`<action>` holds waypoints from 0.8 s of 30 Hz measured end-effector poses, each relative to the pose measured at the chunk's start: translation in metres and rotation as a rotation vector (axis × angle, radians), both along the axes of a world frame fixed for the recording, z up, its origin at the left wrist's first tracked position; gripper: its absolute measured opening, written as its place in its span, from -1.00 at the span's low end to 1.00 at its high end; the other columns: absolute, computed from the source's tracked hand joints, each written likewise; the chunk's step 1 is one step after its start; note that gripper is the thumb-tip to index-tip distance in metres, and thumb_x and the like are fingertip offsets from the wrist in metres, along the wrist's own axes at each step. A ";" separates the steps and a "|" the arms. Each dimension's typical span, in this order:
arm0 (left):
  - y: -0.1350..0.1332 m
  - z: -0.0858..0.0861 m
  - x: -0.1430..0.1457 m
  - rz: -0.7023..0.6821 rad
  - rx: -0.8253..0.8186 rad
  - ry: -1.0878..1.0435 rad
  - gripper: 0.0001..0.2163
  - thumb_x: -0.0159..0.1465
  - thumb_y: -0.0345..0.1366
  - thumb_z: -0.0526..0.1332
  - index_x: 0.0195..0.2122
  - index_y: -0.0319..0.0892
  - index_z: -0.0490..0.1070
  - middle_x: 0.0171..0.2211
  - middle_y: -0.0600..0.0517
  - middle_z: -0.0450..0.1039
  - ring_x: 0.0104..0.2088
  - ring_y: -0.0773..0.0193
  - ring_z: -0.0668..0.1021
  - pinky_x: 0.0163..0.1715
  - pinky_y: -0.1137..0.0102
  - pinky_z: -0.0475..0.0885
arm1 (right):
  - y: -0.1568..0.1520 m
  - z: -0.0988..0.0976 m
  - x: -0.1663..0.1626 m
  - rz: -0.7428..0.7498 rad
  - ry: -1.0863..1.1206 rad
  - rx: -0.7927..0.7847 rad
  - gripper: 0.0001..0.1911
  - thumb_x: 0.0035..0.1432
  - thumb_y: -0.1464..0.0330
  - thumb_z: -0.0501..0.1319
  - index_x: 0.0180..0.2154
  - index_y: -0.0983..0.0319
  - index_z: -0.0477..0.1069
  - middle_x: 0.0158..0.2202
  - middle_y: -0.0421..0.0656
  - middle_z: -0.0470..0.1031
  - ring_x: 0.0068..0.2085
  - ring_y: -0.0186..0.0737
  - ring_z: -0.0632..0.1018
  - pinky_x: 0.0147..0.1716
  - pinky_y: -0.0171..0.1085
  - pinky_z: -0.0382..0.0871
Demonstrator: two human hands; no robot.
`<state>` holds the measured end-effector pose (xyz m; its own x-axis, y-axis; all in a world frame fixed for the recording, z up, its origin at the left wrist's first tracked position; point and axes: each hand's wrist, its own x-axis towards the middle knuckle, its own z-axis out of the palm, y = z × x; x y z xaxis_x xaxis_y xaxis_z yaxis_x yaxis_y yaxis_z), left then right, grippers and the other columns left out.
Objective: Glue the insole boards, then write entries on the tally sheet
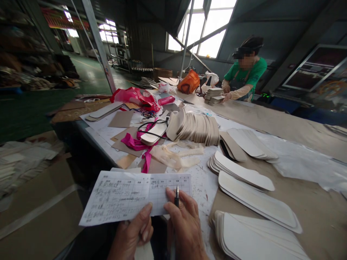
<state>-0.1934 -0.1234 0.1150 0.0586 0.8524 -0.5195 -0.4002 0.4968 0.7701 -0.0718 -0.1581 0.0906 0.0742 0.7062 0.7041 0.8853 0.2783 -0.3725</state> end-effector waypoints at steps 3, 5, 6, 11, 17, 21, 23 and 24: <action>0.001 0.000 -0.001 -0.005 -0.007 0.007 -0.61 -0.09 -0.16 0.43 -0.58 -0.16 0.17 -0.74 0.24 0.04 -0.72 0.52 0.12 -0.72 0.56 0.09 | 0.000 -0.002 0.002 0.005 -0.015 -0.020 -0.77 0.28 0.51 -0.05 -0.19 0.19 0.33 0.02 -0.10 0.47 0.05 -0.06 0.41 -0.03 -0.11 0.29; 0.002 0.000 -0.001 -0.006 -0.014 0.001 -0.60 -0.09 -0.17 0.43 -0.59 -0.16 0.16 -0.75 0.24 0.03 -0.72 0.52 0.11 -0.72 0.56 0.08 | 0.000 -0.001 0.004 -0.002 -0.027 -0.016 -0.77 0.25 0.53 -0.02 -0.19 0.19 0.34 0.02 -0.09 0.47 0.04 -0.05 0.42 -0.04 -0.12 0.30; 0.002 0.001 -0.001 -0.003 -0.014 -0.003 -0.60 -0.10 -0.17 0.44 -0.59 -0.16 0.16 -0.75 0.24 0.03 -0.72 0.52 0.11 -0.72 0.56 0.08 | -0.001 0.000 0.005 -0.006 -0.032 -0.011 -0.77 0.23 0.54 -0.01 -0.18 0.19 0.34 0.01 -0.08 0.47 0.04 -0.05 0.42 -0.04 -0.12 0.31; 0.003 0.002 -0.001 0.014 -0.016 -0.011 -0.61 -0.13 -0.18 0.45 -0.58 -0.16 0.19 -0.74 0.25 0.03 -0.72 0.53 0.10 -0.73 0.56 0.05 | -0.003 0.004 0.007 -0.027 -0.040 -0.040 -0.73 0.19 0.59 0.01 -0.17 0.19 0.34 0.00 -0.06 0.48 0.04 -0.05 0.43 -0.05 -0.09 0.33; 0.001 -0.002 -0.004 0.007 -0.005 -0.020 -0.62 -0.08 -0.20 0.43 -0.58 -0.16 0.18 -0.73 0.24 0.02 -0.72 0.52 0.10 -0.73 0.55 0.04 | -0.004 0.005 0.005 -0.007 -0.043 -0.040 -0.75 0.19 0.59 0.00 -0.17 0.22 0.31 0.03 -0.04 0.45 0.05 -0.03 0.39 -0.03 -0.07 0.30; -0.001 -0.003 -0.005 0.011 0.010 -0.018 -0.64 -0.06 -0.21 0.42 -0.57 -0.16 0.18 -0.74 0.24 0.03 -0.72 0.52 0.10 -0.72 0.55 0.02 | -0.005 0.003 0.004 -0.012 -0.039 -0.035 -0.75 0.19 0.59 0.00 -0.16 0.22 0.31 0.03 -0.03 0.45 0.05 -0.02 0.38 -0.03 -0.06 0.30; -0.003 -0.002 -0.005 0.010 0.012 -0.020 -0.64 -0.06 -0.22 0.43 -0.57 -0.16 0.18 -0.74 0.24 0.03 -0.72 0.52 0.10 -0.72 0.55 0.02 | -0.006 0.002 0.005 -0.011 -0.038 -0.037 -0.75 0.19 0.59 0.00 -0.16 0.23 0.31 0.03 -0.02 0.44 0.06 -0.02 0.37 -0.03 -0.05 0.29; -0.004 -0.002 -0.006 0.009 0.012 -0.022 -0.64 -0.06 -0.22 0.43 -0.57 -0.16 0.18 -0.74 0.24 0.04 -0.72 0.51 0.10 -0.71 0.55 0.02 | -0.007 0.001 0.005 -0.010 -0.037 -0.040 -0.75 0.18 0.60 0.01 -0.16 0.24 0.31 0.04 -0.02 0.44 0.06 -0.01 0.37 -0.02 -0.05 0.29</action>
